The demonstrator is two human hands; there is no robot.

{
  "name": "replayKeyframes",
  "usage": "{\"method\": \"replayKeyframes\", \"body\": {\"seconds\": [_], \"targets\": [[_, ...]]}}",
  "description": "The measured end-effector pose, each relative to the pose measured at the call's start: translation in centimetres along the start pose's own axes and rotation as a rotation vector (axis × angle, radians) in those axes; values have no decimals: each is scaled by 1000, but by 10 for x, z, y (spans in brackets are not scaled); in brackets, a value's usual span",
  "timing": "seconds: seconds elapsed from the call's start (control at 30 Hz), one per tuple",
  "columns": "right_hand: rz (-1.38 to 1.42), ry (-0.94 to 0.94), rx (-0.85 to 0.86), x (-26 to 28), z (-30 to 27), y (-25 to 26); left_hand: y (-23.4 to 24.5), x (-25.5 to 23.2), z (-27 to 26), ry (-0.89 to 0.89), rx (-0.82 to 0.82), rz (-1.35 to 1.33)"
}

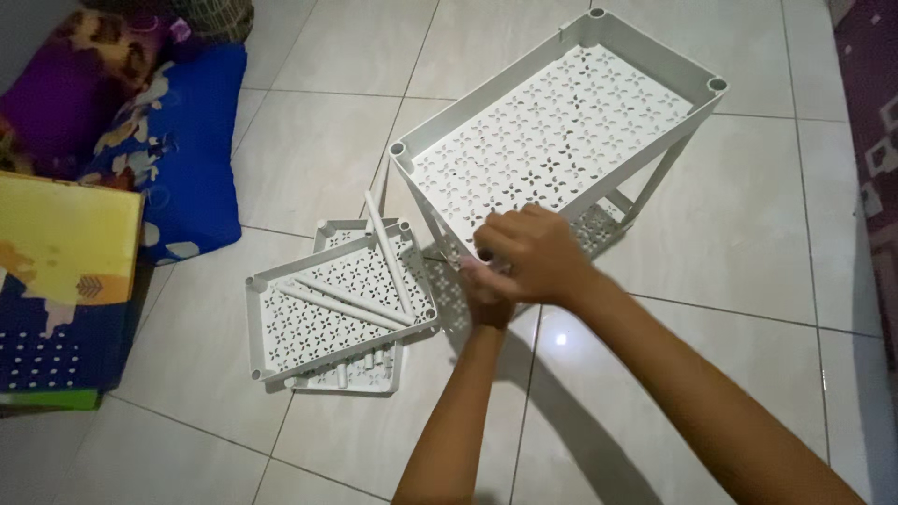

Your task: The person assembles a white plastic storage rack by inserting cylindrical legs into the corner sockets of perforated trays. They repeatedly attach and detach legs to different trays, stacking some trays and arranging the legs on the floor.

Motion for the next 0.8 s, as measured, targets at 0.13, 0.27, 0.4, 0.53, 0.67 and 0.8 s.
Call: {"method": "replayKeyframes", "body": {"seconds": [0.13,0.27,0.4,0.53,0.67,0.8], "targets": [[78,-39,74,-55,-9,38,25,2,12,130,-136,258],[-203,-15,40,-105,-21,70,47,-25,23,24,-276,455],[-243,-207,43,-133,-27,77,53,-54,16,-69,-501,474],[-204,-153,-24,-111,-19,64,41,-66,-7,-5,-738,500],[-243,-237,-5,-83,-14,38,-7,-53,-33,114,-455,363],[-193,-336,-71,-54,-7,16,-74,-49,-53,-143,28,188]]}}
Point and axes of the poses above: each hand's wrist, its own z-axis towards the middle knuckle, its own y-axis out of the back of the hand, x = y × z, the point moved 7 cm from there along z, towards the middle knuckle, and after that the axes turned 14 degrees about -x, right-handed, at the moved point
